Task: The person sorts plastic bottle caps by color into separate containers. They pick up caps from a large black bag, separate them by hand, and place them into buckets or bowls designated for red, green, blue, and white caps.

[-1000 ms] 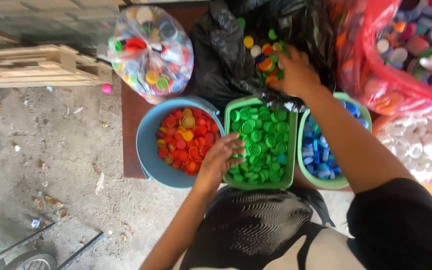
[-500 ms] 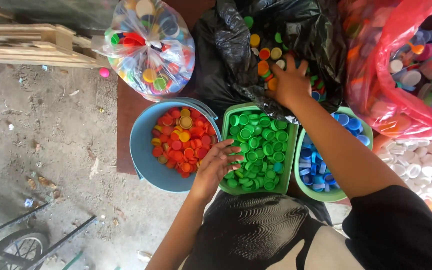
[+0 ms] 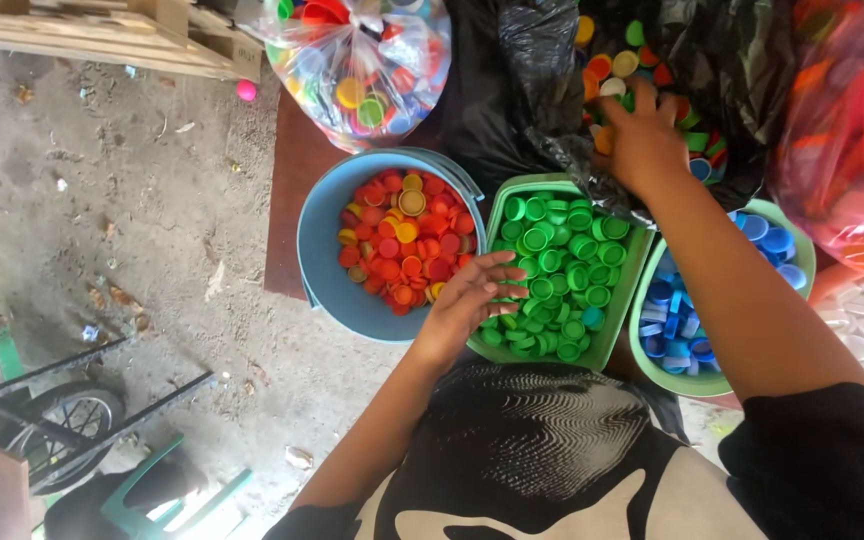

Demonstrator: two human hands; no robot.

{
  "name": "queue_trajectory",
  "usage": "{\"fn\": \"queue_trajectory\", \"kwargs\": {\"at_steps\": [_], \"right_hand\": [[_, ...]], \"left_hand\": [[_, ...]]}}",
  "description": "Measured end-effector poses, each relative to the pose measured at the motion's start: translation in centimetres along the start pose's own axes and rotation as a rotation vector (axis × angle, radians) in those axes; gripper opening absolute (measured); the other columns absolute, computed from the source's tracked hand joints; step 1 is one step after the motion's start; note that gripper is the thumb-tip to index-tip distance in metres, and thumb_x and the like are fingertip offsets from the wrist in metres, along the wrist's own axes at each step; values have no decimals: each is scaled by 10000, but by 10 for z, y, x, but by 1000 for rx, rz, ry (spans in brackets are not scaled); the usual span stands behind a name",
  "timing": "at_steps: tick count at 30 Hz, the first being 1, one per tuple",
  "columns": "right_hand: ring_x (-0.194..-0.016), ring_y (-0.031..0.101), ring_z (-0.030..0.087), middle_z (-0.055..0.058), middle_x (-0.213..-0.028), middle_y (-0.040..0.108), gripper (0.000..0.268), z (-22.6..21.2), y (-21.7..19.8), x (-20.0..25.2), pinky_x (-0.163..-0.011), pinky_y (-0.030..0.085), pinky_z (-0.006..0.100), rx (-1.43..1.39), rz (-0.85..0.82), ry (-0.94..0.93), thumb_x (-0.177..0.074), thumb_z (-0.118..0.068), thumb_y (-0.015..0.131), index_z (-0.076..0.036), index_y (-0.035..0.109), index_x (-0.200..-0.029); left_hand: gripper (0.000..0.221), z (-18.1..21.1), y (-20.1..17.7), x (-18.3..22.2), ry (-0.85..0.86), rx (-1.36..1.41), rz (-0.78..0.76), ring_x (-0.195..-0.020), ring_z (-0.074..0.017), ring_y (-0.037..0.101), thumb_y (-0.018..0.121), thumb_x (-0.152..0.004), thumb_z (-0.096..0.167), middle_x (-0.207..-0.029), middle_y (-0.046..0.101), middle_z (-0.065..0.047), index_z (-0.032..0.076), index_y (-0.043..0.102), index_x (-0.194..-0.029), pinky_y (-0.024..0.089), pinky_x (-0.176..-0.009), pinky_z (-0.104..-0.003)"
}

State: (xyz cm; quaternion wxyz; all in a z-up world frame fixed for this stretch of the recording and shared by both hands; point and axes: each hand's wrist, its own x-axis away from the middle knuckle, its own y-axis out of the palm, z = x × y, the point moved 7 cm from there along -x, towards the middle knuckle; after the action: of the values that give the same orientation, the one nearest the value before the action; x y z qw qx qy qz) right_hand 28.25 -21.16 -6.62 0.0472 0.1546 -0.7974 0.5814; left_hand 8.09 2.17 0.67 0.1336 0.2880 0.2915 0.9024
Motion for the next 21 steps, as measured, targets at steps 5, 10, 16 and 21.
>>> {"fn": "queue_trajectory", "kwargs": {"at_steps": [5,10,16,21], "right_hand": [[-1320,411,523,147,-1539,386,775,2,4,-8,-928,522,616,14,-66,9,-726,-179,839,-288,563,-1442],[-1302,416,570,175,-1526,418,545,-13,-2,-11,-900,511,650,-17,-68,-3,-946,-179,687,-253,541,-1466],[-1206,558,472,220,-1437,459,693,8,35,-8,-978,492,567,-22,-245,17,-829,-77,620,-277,534,-1487],[-1216,595,423,207,-1348,569,428,13,33,-13,-959,507,531,-60,-174,-64,-911,-157,669,-172,666,-1338]], "left_hand": [[484,1,2,0,-2,-10,0,-1212,-252,608,484,-1039,171,-1355,584,-146,14,436,-1495,498,-1032,-386],[474,2,3,2,15,5,-15,-1209,-259,615,482,-1039,165,-1343,594,-147,10,444,-1486,503,-1030,-389],[487,2,5,-1,-47,-4,23,-1194,-256,622,491,-1012,167,-1328,599,-140,10,448,-1471,508,-1014,-387],[503,8,10,-1,-53,-21,56,-1199,-262,622,514,-992,199,-1336,606,-147,7,456,-1453,502,-1020,-395]]}}
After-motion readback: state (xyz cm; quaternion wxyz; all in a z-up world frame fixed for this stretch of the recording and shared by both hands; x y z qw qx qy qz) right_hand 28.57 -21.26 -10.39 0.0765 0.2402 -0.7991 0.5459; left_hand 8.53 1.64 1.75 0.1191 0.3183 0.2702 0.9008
